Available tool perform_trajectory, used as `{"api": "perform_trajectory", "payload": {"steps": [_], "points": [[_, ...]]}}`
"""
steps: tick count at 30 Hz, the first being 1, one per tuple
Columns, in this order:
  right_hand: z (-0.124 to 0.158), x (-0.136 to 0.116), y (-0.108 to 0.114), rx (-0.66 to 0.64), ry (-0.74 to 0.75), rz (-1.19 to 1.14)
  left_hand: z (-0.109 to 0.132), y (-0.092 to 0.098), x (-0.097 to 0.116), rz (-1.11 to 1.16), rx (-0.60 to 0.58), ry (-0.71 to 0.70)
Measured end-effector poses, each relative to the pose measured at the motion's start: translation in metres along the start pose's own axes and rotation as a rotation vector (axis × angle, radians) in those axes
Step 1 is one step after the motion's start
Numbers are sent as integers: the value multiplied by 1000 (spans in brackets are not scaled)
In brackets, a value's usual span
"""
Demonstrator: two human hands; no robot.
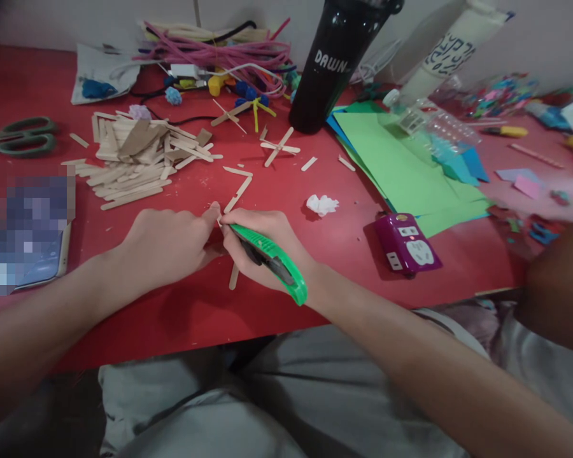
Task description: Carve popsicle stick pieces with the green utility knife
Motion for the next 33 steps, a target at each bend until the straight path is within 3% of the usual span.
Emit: {"api": "perform_trajectory", "payload": {"steps": [27,33], "points": [[8,4,0,43,119,43,-1,-1,0,-33,51,-35],[12,5,-1,54,65,13,-1,-1,1,-31,65,-45]]}}
Point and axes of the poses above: each hand's wrist, its own z-axis away from the middle knuckle, its own y-axis out of the back of the hand, x = y × z, the point moved 6 cm from there along -z, towards the middle knuckle, and after that the axes turned 3 degrees about y, right-handed, at the moved point
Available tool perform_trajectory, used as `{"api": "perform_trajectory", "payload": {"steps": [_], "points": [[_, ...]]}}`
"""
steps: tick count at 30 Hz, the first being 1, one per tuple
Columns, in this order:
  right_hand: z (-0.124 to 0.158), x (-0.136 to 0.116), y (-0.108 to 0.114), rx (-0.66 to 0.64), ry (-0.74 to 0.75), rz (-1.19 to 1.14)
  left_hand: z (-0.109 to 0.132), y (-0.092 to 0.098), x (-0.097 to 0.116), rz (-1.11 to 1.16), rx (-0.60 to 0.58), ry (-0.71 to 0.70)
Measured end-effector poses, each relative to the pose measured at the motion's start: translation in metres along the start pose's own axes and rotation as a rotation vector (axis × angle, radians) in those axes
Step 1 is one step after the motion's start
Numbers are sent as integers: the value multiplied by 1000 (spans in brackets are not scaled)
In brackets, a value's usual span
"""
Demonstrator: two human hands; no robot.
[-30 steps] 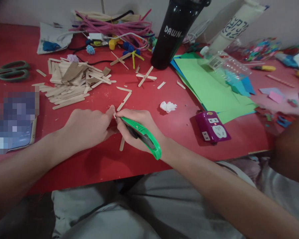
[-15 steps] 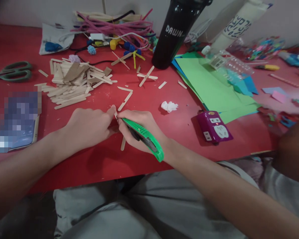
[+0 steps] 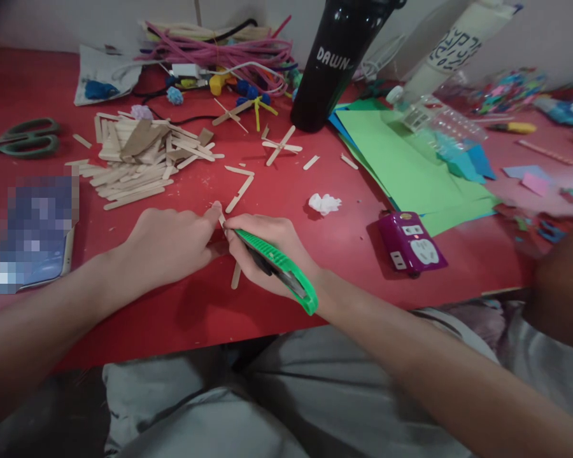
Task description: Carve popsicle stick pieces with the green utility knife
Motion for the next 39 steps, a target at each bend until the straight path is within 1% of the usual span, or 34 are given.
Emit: {"api": "perform_trajectory", "payload": {"steps": [4,6,10,15,18,21,23,25,27,30,33,37,39], "points": [[7,2,1,73,-50,-22,0,-1,-1,24,-19,8],[9,1,2,103,-41,-11,0,-1,-3,38,-29,21],[9,-5,5,120,-2,23,-1,0,-6,64,-25,42],[10,-7,11,175,-36,43,-1,0,-7,69,-13,51],[9,-2,9,168,-83,-58,-1,0,-7,88,-6,49],[7,9,6,146,-193,-240,-1,-2,-10,136,-14,51],[5,15,5,154,-246,-318,-2,-3,-13,170,-15,45],[3,18,6,184,-237,-338,-3,-5,-16,192,-9,32],[2,19,5,184,-185,-335,-4,-5,-19,200,-6,30],[-1,20,0,133,-134,-324,-5,-5,-21,222,-16,32],[-6,18,-1,108,-108,-290,-5,-3,-19,242,-34,25],[-11,13,-2,55,-91,-246,-3,-2,-17,242,-55,16],[-11,12,-2,48,-90,-234,-3,-2,-16,240,-55,8]]}}
Point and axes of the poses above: each hand's wrist, its own z-axis away from the middle knuckle, its own y-axis out of the back of the hand, x = y × z, the point moved 6 cm from there along -z, towards the middle knuckle, and after that the axes turned 3 degrees about y, right-handed, at the moved point
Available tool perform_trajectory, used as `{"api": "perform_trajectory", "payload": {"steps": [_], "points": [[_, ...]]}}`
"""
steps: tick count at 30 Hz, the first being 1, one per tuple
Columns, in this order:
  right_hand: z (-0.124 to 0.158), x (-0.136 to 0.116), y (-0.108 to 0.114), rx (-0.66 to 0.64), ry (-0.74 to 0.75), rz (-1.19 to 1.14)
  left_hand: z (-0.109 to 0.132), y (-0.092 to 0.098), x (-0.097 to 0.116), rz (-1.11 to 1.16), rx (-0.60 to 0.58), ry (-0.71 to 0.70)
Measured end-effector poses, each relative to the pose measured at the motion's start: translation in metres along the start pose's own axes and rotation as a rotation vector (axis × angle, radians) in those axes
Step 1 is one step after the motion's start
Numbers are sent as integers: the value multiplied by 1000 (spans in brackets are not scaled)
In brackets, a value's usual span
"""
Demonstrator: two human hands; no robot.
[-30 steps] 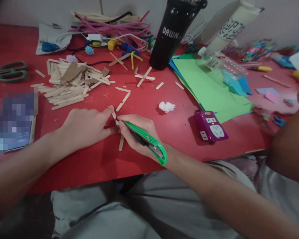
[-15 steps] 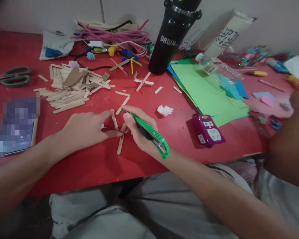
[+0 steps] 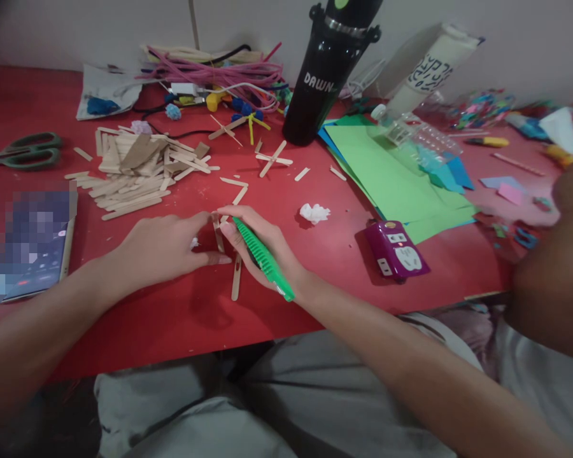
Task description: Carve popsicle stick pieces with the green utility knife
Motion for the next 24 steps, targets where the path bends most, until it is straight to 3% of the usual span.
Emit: {"api": "perform_trajectory", "payload": {"steps": [24], "points": [[2,4,1,31,-20,-9,0,0,-1,-6,-6,18]]}}
Point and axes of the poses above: each hand's wrist, its own z-axis away from the middle knuckle, its own y-axis out of the back of the hand, x = y × z, the point moved 6 cm from there along -z, towards the middle knuckle, and after that the axes turned 3 degrees about y, right-handed, at the moved point
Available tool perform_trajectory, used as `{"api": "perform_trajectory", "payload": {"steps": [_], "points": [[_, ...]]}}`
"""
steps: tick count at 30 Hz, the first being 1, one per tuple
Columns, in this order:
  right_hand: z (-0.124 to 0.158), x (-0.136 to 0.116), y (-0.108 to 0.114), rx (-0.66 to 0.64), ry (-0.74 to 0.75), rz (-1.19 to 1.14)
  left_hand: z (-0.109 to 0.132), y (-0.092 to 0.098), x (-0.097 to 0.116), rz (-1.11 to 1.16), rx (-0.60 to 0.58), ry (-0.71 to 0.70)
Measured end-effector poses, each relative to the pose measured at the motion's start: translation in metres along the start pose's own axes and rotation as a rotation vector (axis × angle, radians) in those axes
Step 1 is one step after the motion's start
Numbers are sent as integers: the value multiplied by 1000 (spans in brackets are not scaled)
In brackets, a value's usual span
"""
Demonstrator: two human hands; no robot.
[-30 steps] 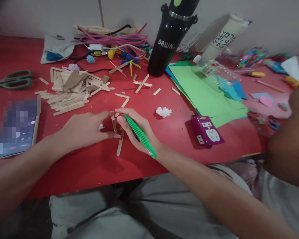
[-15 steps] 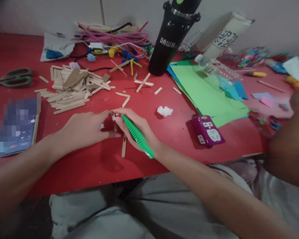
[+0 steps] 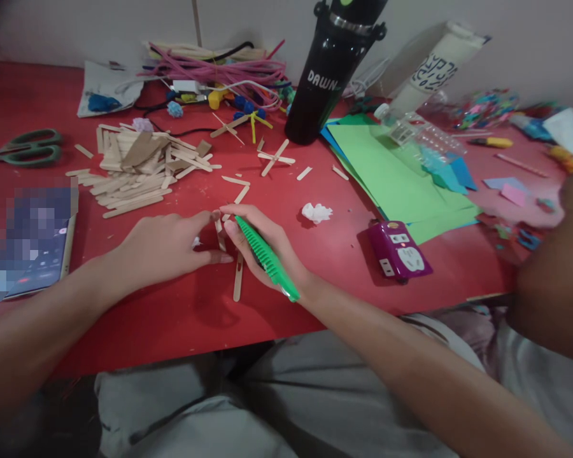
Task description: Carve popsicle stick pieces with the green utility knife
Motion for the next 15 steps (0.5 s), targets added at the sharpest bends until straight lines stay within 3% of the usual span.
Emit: {"api": "perform_trajectory", "payload": {"steps": [9,15], "points": [[5,16,6,129,-77,-27,0,1,-4,5,15,-36],[4,17,4,115,-74,-87,3,5,-5,87,-87,-119]]}}
Point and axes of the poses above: each hand's wrist, its own z-axis away from the middle knuckle, its own y-axis out of the back of the hand, x = y × z, the point moved 6 cm from there along -z, towards the middle knuckle, and after that the axes turned 3 degrees about y, right-handed, at the moved point
